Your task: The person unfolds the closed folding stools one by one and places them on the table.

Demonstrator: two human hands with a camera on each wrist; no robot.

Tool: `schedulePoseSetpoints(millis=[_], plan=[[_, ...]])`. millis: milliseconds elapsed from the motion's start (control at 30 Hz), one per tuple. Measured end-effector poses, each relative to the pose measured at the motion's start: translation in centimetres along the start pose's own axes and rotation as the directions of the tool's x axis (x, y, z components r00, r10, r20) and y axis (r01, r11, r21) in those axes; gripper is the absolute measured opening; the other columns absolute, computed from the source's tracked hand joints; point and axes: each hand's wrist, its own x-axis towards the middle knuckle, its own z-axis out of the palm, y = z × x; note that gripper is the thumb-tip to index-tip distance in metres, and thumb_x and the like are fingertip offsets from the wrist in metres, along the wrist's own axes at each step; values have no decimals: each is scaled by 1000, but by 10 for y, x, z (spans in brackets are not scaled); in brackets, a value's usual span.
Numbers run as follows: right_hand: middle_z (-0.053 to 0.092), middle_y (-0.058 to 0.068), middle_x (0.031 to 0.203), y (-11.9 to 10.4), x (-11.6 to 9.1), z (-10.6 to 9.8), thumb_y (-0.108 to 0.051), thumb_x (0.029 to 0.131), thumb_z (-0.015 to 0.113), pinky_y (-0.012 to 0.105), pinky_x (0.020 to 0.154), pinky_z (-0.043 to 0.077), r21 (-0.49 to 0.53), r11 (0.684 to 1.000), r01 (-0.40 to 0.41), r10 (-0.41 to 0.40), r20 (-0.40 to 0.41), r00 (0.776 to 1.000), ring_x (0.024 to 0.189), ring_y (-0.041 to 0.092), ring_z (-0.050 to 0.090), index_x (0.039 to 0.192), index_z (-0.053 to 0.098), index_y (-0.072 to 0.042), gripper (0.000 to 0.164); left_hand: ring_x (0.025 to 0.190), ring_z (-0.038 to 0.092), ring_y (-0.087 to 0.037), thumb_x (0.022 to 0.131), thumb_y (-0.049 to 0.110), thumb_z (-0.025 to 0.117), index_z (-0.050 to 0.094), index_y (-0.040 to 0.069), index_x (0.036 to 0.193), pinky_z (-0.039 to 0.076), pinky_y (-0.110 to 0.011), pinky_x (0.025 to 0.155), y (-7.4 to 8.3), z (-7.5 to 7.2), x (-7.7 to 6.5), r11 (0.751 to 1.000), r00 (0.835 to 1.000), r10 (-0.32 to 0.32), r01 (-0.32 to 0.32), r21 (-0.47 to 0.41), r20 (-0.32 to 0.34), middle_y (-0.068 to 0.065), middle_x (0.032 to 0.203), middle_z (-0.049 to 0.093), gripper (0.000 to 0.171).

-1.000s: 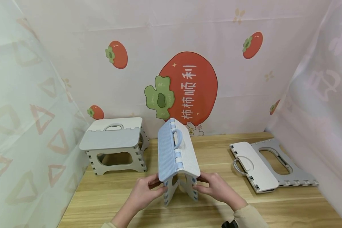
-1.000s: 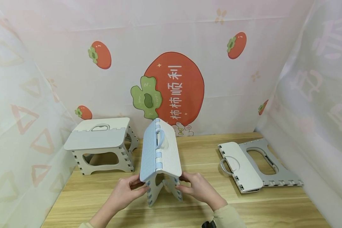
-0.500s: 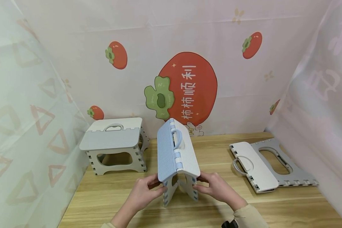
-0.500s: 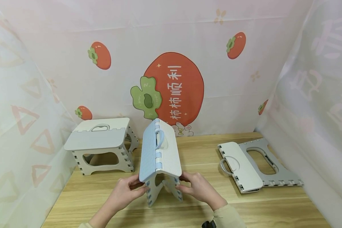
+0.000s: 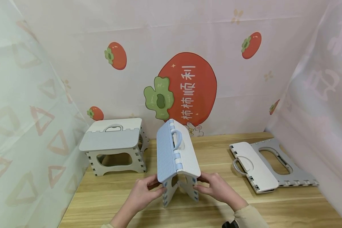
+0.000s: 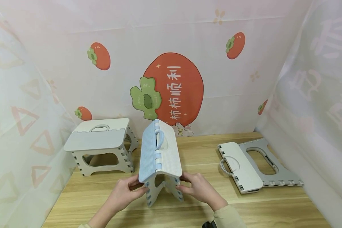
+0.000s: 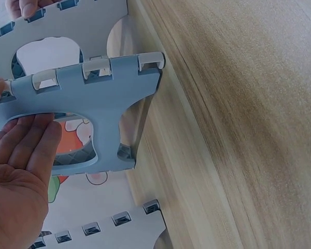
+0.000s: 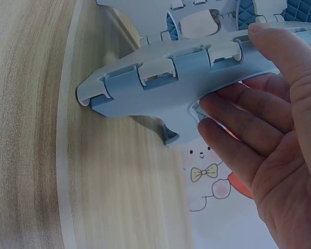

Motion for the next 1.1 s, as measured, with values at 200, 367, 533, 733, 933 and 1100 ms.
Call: schedulePoseSetpoints(millis=[200,367,533,733,933,1100], plan=[[73,13,123,1,-1,0,-28,99,70,37,88,61,-1,1000,-3,3,-3,1000,110,26,72,133,65,-6,41,106,74,-26,89,28,82,72,8,124,61,-42,88,-1,0,0,1000,1000,8,-8,-2,-9,-10,115,76,42],[73,13,123,2,-1,0,-29,99,70,38,88,61,1,1000,4,-4,-4,1000,110,26,72,133,65,-7,41,106,74,-26,89,28,81,72,7,125,61,-43,88,-1,0,-1,1000,1000,8,-8,3,-8,-10,114,76,43],[73,14,123,3,-1,-1,-28,99,70,38,88,61,3,1000,10,-9,-4,1000,110,27,72,134,65,-6,41,106,74,-25,89,28,82,72,7,125,61,-41,88,-2,-1,-1,1000,1000,9,-9,6,-7,-10,114,76,43],[73,13,123,2,-1,-2,-28,99,70,38,88,61,-1,1000,7,-7,0,1000,110,28,72,134,65,-7,41,105,74,-24,89,27,82,72,9,125,61,-39,88,-3,-1,-1,1000,1000,19,-19,6,-16,-9,113,76,42],[73,13,123,2,-1,-2,-29,100,69,38,88,61,0,1000,2,-2,0,1000,110,27,72,134,65,-7,41,104,74,-24,89,26,82,72,8,125,61,-42,87,-3,0,-1,999,999,33,-33,18,-19,-10,113,76,41],[73,13,123,3,-1,-2,-28,100,69,37,88,61,-3,1000,4,-4,0,1000,110,27,72,134,65,-7,41,104,74,-25,89,25,81,72,7,124,61,-43,86,-3,0,-1,999,999,40,-39,37,-20,-11,112,76,41]])
